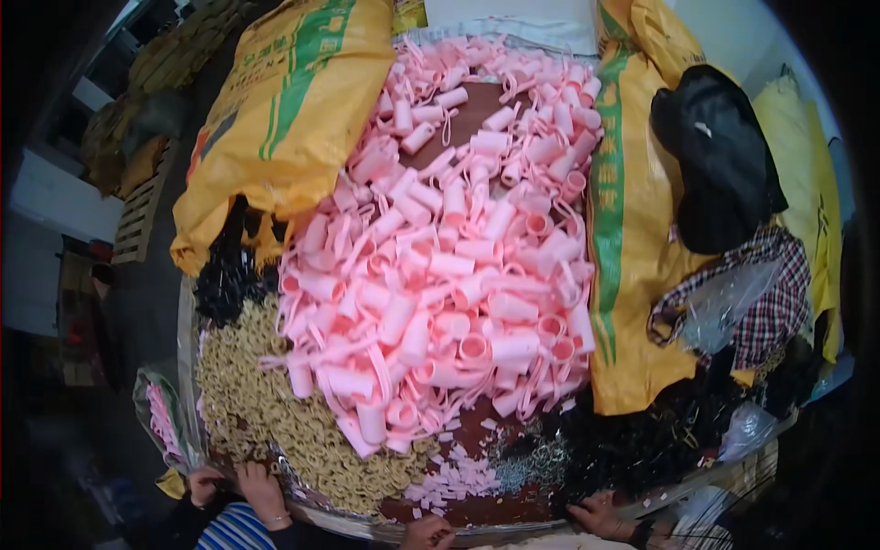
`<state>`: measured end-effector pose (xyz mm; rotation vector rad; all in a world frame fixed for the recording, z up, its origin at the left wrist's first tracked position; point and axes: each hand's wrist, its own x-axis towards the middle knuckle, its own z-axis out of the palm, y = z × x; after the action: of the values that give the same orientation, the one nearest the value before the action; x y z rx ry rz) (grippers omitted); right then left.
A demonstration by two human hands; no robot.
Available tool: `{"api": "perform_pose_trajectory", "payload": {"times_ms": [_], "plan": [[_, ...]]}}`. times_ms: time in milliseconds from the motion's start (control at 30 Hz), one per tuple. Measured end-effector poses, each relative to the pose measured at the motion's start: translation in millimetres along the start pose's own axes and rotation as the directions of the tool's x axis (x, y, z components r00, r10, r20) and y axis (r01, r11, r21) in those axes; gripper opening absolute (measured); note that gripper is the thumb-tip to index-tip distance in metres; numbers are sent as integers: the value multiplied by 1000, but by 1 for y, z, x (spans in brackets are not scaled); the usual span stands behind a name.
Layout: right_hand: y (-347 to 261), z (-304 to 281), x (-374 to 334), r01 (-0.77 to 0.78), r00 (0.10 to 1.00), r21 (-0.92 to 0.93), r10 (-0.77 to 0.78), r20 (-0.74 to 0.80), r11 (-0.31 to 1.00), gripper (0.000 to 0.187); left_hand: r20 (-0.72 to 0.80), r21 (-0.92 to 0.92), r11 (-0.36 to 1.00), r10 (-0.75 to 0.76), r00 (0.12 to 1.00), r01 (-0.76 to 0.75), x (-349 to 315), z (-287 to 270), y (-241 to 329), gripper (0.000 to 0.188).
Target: Assembling small hair roller components by attaching pink plastic pieces to clips.
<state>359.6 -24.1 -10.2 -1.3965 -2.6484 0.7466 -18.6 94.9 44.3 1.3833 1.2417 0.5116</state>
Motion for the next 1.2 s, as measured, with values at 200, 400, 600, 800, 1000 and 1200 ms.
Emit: {"api": "perform_pose_trajectory", "payload": {"times_ms": [200, 400, 600, 800, 1000, 1200], "plan": [[-5, -21, 18, -19, 977, -67, 33, 209, 998, 32, 29, -22, 996, 91, 995, -90, 41, -28, 37, 7], [15, -153, 108, -10, 994, 292, -23, 111, 956, 29, 43, -35, 979, 203, 978, -201, 86, -53, 65, 6], [134, -324, 383, 137, 794, 73, -66, -604, 988, 11, -88, 594, 687, 572, 815, -418, 310, -135, 152, 27], [320, -393, 563, -557, 665, 106, 519, -538, 824, 61, -138, 751, 619, 486, 863, -229, 462, -152, 89, 87], [395, -351, 567, -644, 726, 74, 639, -256, 761, 78, -15, 805, 569, 308, 951, -172, 481, -158, 112, 96], [334, -314, 570, -325, 942, 234, 336, -10, 916, 82, 192, 805, 456, 406, 894, -380, 482, -165, 105, 85]]}}
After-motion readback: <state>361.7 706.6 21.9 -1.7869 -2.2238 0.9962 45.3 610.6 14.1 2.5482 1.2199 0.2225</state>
